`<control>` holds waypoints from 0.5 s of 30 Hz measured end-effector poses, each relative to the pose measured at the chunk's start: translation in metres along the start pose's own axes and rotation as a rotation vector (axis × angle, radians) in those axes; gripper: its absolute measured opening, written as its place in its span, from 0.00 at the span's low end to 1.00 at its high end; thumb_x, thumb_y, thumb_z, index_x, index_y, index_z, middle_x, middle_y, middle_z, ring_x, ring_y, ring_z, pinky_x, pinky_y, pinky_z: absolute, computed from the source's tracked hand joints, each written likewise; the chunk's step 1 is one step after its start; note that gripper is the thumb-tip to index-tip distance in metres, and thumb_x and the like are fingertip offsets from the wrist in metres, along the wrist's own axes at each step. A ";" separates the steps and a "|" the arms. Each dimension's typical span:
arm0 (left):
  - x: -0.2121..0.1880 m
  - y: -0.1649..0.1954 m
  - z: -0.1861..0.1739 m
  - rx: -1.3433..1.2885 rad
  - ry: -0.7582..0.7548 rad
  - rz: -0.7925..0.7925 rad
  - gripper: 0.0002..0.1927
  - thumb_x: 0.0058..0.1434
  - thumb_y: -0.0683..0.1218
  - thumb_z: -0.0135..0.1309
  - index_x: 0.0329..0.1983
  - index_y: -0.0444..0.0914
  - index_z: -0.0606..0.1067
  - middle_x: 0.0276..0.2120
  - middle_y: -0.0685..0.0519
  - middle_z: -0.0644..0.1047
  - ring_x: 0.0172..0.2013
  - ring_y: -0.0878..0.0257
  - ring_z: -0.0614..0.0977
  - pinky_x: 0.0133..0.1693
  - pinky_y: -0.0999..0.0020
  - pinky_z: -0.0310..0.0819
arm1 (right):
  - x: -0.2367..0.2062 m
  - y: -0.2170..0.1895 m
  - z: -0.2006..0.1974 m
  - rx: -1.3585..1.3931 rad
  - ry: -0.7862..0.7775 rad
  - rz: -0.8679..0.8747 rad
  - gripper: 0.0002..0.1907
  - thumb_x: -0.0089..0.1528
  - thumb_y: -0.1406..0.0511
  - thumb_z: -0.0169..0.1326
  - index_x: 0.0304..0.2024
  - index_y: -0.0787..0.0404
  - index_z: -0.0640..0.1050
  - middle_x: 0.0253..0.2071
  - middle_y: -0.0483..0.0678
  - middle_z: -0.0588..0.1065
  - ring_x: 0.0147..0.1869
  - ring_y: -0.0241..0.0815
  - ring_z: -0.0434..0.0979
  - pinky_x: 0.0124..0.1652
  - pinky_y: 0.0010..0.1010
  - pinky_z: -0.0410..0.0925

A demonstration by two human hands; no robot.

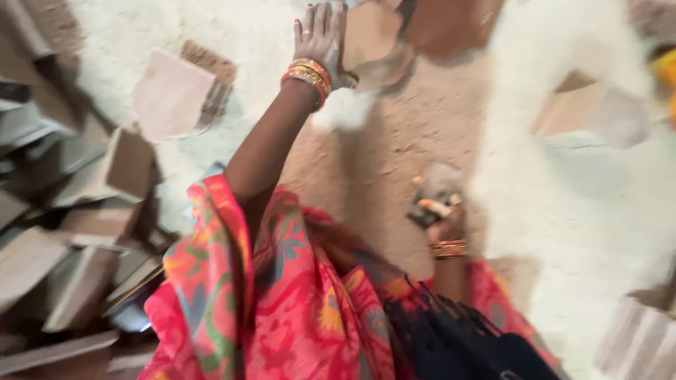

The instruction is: The person sits on the floor and smooths rectangular wooden pieces using a sanding block. They hold each piece with the left hand and rub the surface with the sanding block in the right hand, repeating the motion across multiple pieces.

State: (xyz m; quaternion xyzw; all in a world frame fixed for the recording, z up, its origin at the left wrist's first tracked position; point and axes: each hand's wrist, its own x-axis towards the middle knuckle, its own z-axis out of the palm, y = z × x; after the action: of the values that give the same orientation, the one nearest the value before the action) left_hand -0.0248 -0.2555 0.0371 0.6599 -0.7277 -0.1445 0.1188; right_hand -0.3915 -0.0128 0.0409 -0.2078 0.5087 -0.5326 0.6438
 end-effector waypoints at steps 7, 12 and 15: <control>0.019 0.043 -0.012 0.020 -0.029 -0.012 0.75 0.41 0.66 0.76 0.80 0.37 0.41 0.63 0.34 0.67 0.64 0.37 0.69 0.66 0.41 0.60 | 0.003 -0.007 0.011 -0.056 -0.027 0.028 0.32 0.45 0.83 0.53 0.54 0.70 0.75 0.54 0.61 0.79 0.56 0.52 0.81 0.51 0.36 0.75; -0.083 0.025 0.005 -0.886 0.077 -0.071 0.60 0.48 0.61 0.69 0.74 0.37 0.47 0.56 0.39 0.71 0.54 0.43 0.77 0.53 0.49 0.73 | 0.002 -0.007 0.007 -0.062 -0.077 -0.017 0.30 0.49 0.81 0.52 0.57 0.73 0.75 0.56 0.62 0.79 0.55 0.53 0.79 0.49 0.37 0.74; -0.149 0.027 0.016 -0.659 0.005 -0.074 0.50 0.52 0.59 0.65 0.70 0.37 0.54 0.53 0.41 0.74 0.51 0.44 0.78 0.52 0.49 0.74 | 0.001 -0.003 0.003 -0.047 -0.075 -0.002 0.31 0.48 0.82 0.51 0.56 0.68 0.73 0.55 0.59 0.78 0.56 0.50 0.81 0.52 0.35 0.77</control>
State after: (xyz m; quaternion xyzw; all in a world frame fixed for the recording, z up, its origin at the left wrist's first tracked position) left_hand -0.0406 -0.1043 0.0349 0.6125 -0.6169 -0.3749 0.3222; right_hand -0.3910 -0.0160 0.0441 -0.2430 0.4964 -0.5129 0.6568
